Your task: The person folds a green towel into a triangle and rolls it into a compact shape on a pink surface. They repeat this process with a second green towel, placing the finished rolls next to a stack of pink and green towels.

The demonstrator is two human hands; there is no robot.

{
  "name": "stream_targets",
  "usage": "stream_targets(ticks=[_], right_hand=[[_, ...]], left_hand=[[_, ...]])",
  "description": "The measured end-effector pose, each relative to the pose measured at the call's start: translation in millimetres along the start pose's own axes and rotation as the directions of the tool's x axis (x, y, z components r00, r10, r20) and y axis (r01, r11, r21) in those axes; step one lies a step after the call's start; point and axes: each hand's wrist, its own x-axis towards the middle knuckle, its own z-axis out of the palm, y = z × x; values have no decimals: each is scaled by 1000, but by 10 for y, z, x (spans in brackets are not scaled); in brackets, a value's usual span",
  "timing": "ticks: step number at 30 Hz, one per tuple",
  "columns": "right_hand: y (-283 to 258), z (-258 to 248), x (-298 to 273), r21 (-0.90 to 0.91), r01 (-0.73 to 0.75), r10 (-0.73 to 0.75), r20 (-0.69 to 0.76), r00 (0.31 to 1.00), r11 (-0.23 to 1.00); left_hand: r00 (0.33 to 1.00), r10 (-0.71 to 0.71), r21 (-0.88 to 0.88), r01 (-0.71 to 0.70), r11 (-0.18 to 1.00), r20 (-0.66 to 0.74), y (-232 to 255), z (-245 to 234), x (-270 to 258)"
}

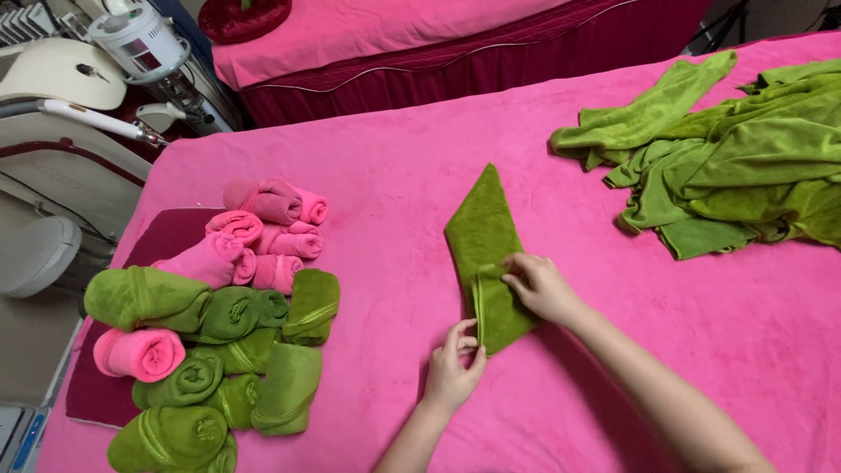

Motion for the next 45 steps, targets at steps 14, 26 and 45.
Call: stream_targets(ticks=[14, 26, 45], right_hand=[[214, 312, 57, -178, 121, -117, 34, 993, 977], [-164, 287, 416, -181, 324, -196, 501, 843, 929], [295, 50, -612, 51, 208, -214, 184, 959, 977]], left_hand=[[874, 322, 685, -485, 545, 363, 83, 349, 50], [884, 235, 580, -447, 681, 405, -69, 353, 92], [886, 366, 365, -453, 813, 284, -402, -229, 447]])
